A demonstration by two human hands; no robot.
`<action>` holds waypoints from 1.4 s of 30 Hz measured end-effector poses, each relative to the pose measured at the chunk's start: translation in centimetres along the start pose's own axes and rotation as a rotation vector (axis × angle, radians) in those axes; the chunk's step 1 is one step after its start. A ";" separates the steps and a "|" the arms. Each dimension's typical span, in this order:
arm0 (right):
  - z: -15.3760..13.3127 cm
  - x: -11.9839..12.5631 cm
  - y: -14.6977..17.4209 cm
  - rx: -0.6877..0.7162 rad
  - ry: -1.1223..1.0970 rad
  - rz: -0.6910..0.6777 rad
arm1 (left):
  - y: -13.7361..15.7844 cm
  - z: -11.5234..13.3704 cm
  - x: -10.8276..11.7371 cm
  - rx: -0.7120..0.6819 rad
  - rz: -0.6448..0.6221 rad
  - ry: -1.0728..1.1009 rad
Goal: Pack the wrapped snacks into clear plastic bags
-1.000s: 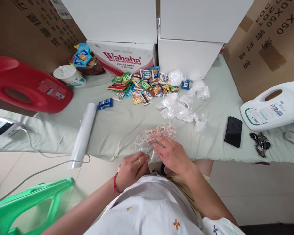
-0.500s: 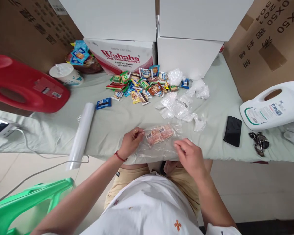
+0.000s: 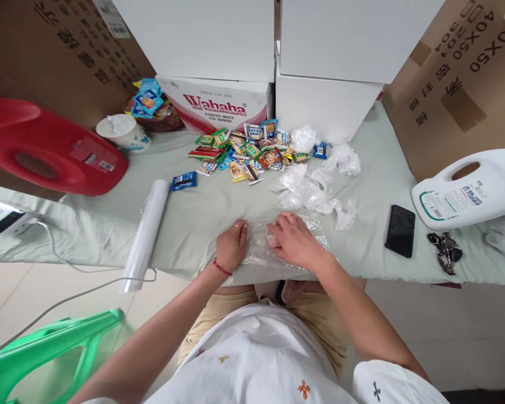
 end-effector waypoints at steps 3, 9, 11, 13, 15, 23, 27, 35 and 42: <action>2.2 -0.4 0.9 -0.041 -0.013 -0.057 | 0.3 0.1 -0.4 -0.002 -0.055 -0.069; 2.5 -1.8 -0.3 -0.013 0.080 -0.152 | 0.6 0.7 -0.8 -0.042 -0.127 -0.155; 2.4 -1.6 -0.5 -0.035 0.134 -0.172 | 0.6 0.8 -0.9 -0.049 -0.148 -0.191; 2.5 -1.0 -0.1 -0.076 0.154 -0.186 | 0.6 1.0 -1.0 -0.061 -0.170 -0.231; 2.8 -0.1 0.6 -0.123 0.105 -0.193 | 0.7 1.1 -1.2 -0.077 -0.190 -0.259; 6.3 8.6 1.2 -0.333 -0.264 -0.038 | 0.7 1.0 -1.4 -0.114 -0.209 -0.227; 7.8 11.4 -2.7 -0.390 -0.358 0.161 | 0.7 1.1 -1.3 -0.118 -0.197 -0.188; 8.2 5.5 -11.6 -0.313 -0.397 0.420 | 1.2 -0.4 1.4 0.045 -0.068 0.282; 0.5 -0.6 -0.3 -0.049 -0.330 -0.061 | 2.2 -4.2 4.5 0.255 0.100 0.610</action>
Point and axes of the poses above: each hand's wrist, its own y-axis away from the middle knuckle, its own x-axis out of the back of the hand, z = x × y, the point moved 9 cm from there along -y, towards the middle knuckle, and after that the axes turned 13 degrees about z, right-handed, at the moved point
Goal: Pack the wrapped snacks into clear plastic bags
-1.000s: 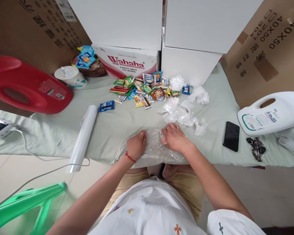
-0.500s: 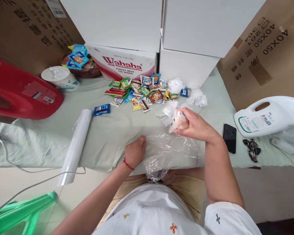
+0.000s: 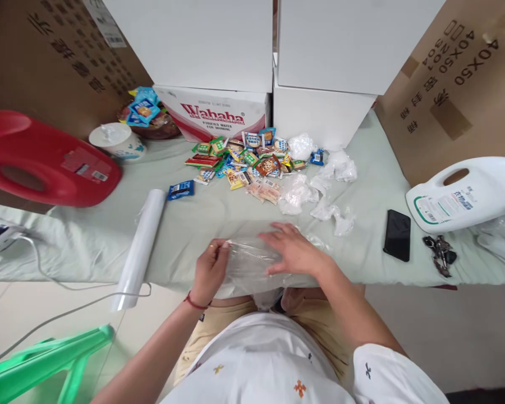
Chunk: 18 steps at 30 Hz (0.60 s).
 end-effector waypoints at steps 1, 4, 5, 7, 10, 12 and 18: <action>0.7 -0.6 2.1 -0.077 0.044 0.001 | -0.2 -0.7 0.7 0.055 0.048 0.035; 2.7 -1.5 6.9 -0.351 0.032 0.162 | -0.1 -1.7 0.9 0.188 0.070 0.188; 2.9 -1.8 7.9 -0.425 -0.029 0.241 | 0.3 -1.3 0.1 0.197 0.027 0.243; 2.4 -2.3 8.8 -0.525 -0.184 0.394 | 1.8 0.7 -2.0 0.140 -0.103 0.286; -0.3 -3.6 7.6 -0.494 -0.416 0.369 | 5.6 5.1 -6.0 -0.098 -0.396 0.198; -2.6 -4.1 6.6 -0.385 -0.532 0.164 | 7.7 6.8 -7.6 -0.206 -0.534 0.160; 7.0 8.0 10.8 -0.661 -0.121 0.751 | 4.1 2.6 -0.7 -0.109 -0.033 -0.071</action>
Point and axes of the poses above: each hand's wrist, its own y-axis away from the middle knuckle, its own x-axis out of the back of the hand, z = x × y, the point moved 9 cm from there along -y, towards the middle knuckle, and after that the axes turned 13 degrees about z, right-handed, at the moved point
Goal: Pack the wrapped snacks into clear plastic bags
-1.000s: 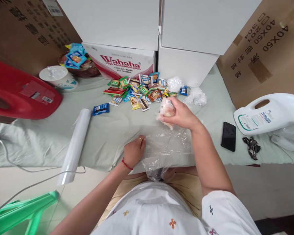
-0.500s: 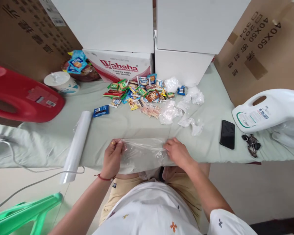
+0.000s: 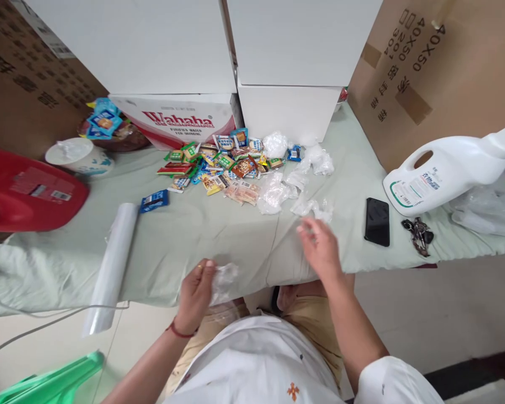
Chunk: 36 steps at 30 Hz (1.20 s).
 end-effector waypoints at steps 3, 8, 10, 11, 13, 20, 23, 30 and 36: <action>3.2 2.9 -4.3 0.019 0.183 0.339 | -1.5 -1.7 3.7 -0.143 0.182 -0.174; 1.2 -5.3 -8.1 0.049 0.313 0.187 | -2.5 -1.4 3.8 -0.417 0.327 -0.295; -0.9 -9.4 -9.0 0.112 0.394 0.019 | -2.7 -1.3 2.6 -0.468 0.290 -0.295; -1.5 -11.0 -9.4 0.154 0.441 -0.068 | -2.7 -1.3 2.1 -0.503 0.261 -0.315; -1.6 -12.8 -10.4 0.233 0.502 -0.206 | -2.4 -1.2 1.0 -0.601 0.169 -0.373; 2.2 -6.1 -17.4 0.311 0.045 -0.063 | -1.6 -2.6 0.5 -0.645 0.100 -0.449; 1.3 -2.3 -21.1 0.342 0.004 0.154 | -1.4 -2.8 0.2 -0.629 0.128 -0.511; -1.8 -5.9 -24.0 0.437 0.217 -0.381 | -1.3 -2.7 0.6 -0.665 0.260 -0.566; -2.1 -1.1 -23.6 0.342 0.023 -0.217 | -1.4 -3.6 0.7 -0.612 0.214 -0.543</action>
Point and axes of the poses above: each hand's wrist, its own y-axis away from the middle knuckle, its own x-axis out of the back of the hand, z = x × y, the point moved 9 cm from there along -y, towards the middle knuckle, and after that the axes turned 13 degrees about z, right-handed, at the moved point
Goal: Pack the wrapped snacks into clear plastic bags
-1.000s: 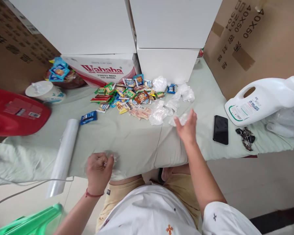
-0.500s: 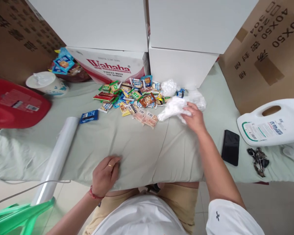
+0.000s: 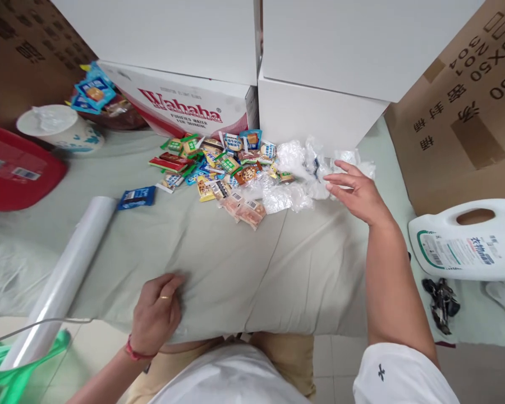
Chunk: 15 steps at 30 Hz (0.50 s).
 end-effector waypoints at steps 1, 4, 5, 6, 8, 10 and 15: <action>-0.4 0.7 0.0 -0.003 -0.013 0.075 | 0.0 0.1 0.0 -0.009 -0.008 0.009; -1.9 0.5 -0.3 -0.006 -0.018 0.165 | -0.2 0.5 0.0 -0.043 -0.020 0.029; -2.4 0.0 -0.5 0.008 0.005 0.177 | -0.3 0.6 0.0 -0.053 -0.015 0.029; -2.6 -0.3 -0.8 0.030 0.043 0.210 | -0.3 0.6 0.1 -0.059 -0.008 0.027; -2.1 0.0 -1.4 0.066 0.158 0.345 | -0.4 0.6 0.1 -0.062 0.006 0.023; 0.3 1.0 -1.9 0.047 0.275 0.523 | -0.4 0.6 0.2 -0.065 0.017 0.029; 9.9 6.0 -1.9 -0.296 0.376 0.873 | -0.6 0.8 0.1 -0.062 0.026 0.045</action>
Point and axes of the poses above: each hand's wrist, its own y-axis away from the middle knuckle, its own x-axis out of the back of the hand, z = x × y, the point moved 9 cm from there along -y, towards the middle knuckle, and after that the axes turned 13 degrees about z, right-handed, at the moved point
